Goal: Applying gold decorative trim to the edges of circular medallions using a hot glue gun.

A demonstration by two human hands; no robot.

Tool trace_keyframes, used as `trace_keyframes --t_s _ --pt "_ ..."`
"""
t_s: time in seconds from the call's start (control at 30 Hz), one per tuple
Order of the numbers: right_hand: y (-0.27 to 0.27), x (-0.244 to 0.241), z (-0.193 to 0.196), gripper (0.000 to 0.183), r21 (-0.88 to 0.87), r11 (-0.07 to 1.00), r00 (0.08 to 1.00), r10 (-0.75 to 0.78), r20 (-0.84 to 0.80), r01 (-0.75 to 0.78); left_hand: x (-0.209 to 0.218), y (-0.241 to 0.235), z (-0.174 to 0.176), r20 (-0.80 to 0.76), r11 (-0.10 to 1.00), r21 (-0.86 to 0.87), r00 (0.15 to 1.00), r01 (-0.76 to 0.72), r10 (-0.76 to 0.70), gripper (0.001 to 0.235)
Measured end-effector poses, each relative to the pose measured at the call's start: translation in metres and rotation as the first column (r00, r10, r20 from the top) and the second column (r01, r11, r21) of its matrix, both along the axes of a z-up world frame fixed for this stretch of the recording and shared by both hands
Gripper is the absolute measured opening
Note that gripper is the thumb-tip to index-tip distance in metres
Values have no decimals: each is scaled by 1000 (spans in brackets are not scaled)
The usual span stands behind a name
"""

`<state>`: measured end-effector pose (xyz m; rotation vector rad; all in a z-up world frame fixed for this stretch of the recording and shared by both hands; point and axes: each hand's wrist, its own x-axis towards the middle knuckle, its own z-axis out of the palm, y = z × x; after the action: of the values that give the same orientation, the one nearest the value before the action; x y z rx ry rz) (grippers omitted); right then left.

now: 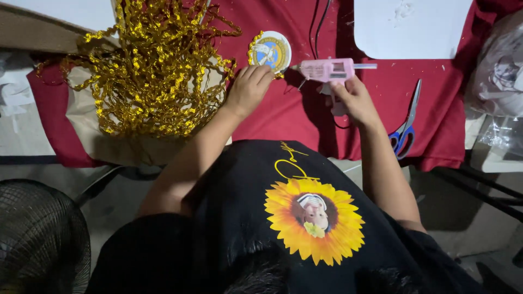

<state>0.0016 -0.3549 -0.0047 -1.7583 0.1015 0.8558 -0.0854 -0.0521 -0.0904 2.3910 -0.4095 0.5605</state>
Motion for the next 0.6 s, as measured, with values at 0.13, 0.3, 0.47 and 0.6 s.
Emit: trace_keyframes --t_s 0.13,0.3,0.47,0.6 --pt "14 -1 1 26 40 993 993 105 50 -107 -2 4 13 -78 1000 14 997 8 -6 29" --pt "21 1 1 25 -41 995 995 92 23 -91 -4 3 -2 -88 1000 -5 996 12 -13 22" --pt "28 7 13 25 -92 986 989 141 34 -137 0 2 12 -109 996 -90 994 -9 -1 20" --pt "32 8 17 24 -114 983 989 149 20 -146 -1 -1 9 -93 994 -107 995 -36 26 26"
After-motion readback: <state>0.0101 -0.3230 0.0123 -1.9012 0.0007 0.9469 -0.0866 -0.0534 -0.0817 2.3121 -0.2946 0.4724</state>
